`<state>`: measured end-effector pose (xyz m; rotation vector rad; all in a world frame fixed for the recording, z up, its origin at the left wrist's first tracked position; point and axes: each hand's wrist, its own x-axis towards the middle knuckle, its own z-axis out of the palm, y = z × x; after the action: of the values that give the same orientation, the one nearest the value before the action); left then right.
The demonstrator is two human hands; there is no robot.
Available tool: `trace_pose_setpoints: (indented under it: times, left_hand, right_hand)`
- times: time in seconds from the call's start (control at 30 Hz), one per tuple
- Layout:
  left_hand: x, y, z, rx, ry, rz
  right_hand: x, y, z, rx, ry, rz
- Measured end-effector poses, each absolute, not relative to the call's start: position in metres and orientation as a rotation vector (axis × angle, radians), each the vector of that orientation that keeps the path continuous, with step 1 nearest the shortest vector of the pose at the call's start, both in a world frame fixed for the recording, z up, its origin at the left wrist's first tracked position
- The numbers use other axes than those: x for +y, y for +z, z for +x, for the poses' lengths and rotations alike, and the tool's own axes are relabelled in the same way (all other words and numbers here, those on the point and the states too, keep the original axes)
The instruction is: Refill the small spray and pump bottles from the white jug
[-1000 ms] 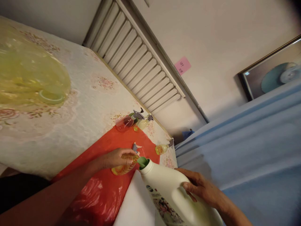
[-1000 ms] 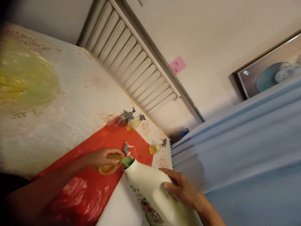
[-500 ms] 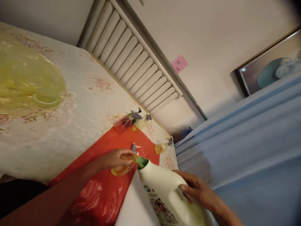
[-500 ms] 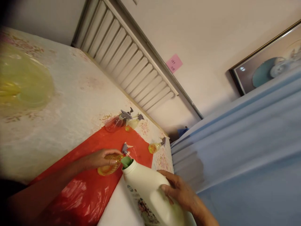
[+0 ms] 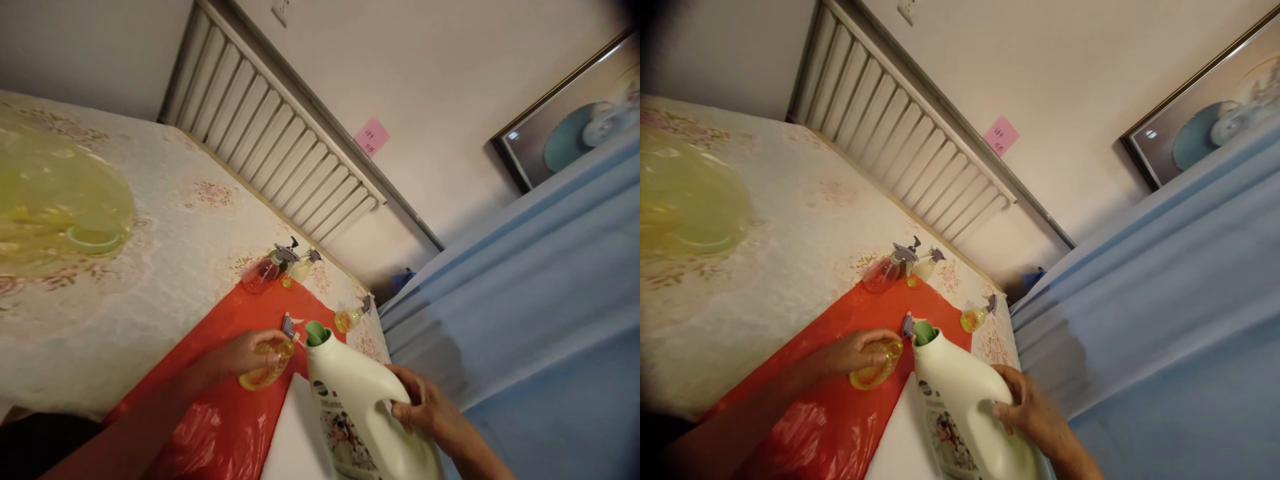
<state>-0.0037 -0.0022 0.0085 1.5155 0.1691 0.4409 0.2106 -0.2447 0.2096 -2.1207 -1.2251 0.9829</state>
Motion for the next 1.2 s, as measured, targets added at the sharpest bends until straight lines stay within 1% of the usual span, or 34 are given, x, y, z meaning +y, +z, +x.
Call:
trace_pose_setpoints:
  times: [0.13, 0.2, 0.4, 0.57, 0.87, 1.2]
  left_hand:
    - [-0.003, 0.007, -0.005, 0.132, 0.424, 1.481]
    - [-0.003, 0.005, -0.005, 0.165, 0.401, 1.47]
    - [-0.01, 0.006, -0.007, 0.238, 0.396, 1.548]
    - [-0.014, 0.009, -0.009, 0.225, 0.369, 1.554]
    - [-0.013, 0.005, -0.007, 0.21, 0.458, 1.637]
    - [-0.011, 0.006, -0.003, 0.199, 0.472, 1.656]
  right_hand:
    - [-0.228, 0.213, 0.22, -1.18, 0.635, -2.332]
    - [-0.215, 0.212, 0.221, -1.126, 0.542, -2.304]
    - [-0.168, 0.201, 0.221, -0.894, 0.679, -1.879]
    - [-0.12, 0.175, 0.22, -0.889, 0.618, -1.63]
    - [-0.057, 0.123, 0.194, -0.845, 0.664, -1.436]
    - [-0.029, 0.08, 0.164, -0.828, 0.795, -1.31]
